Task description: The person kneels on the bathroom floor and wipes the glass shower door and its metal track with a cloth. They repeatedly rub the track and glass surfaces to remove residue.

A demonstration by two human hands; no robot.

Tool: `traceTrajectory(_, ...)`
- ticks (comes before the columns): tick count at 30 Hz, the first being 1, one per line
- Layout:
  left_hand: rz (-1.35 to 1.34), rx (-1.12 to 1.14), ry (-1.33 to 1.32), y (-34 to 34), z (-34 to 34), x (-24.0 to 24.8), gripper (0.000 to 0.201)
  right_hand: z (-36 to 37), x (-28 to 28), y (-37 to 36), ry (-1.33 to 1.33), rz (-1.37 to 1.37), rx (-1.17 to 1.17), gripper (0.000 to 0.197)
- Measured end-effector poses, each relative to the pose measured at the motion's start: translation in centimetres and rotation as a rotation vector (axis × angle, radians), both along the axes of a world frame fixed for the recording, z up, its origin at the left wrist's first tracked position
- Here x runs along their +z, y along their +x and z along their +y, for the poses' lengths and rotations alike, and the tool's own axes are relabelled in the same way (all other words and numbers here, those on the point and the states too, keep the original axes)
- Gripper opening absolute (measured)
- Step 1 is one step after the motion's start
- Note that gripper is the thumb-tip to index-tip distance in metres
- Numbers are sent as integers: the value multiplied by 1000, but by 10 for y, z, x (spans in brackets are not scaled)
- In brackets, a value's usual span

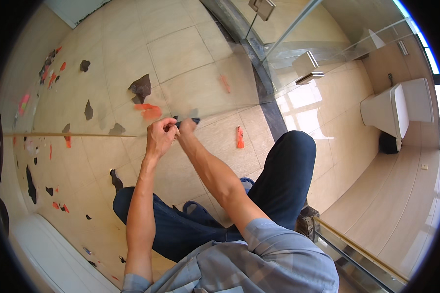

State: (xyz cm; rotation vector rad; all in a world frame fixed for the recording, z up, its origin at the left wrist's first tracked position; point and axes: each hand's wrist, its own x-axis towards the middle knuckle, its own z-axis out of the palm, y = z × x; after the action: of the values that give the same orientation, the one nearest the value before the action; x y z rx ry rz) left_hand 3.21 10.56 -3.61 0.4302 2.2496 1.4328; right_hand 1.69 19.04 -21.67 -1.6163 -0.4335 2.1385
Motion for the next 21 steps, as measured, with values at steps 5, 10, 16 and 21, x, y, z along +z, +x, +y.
traceTrajectory(5,-4,-79,18,8,20,-11,24,144,-42,38,111,157,-256,37)
traceTrajectory(10,10,-160,-8,19,39,-4,24,199,13,58,107,43,-325,47)
traceTrajectory(16,76,-215,-21,20,62,-11,24,145,87,55,635,-130,-264,49)
traceTrajectory(21,78,-259,-283,1,54,-18,28,53,159,58,982,-20,-26,57)
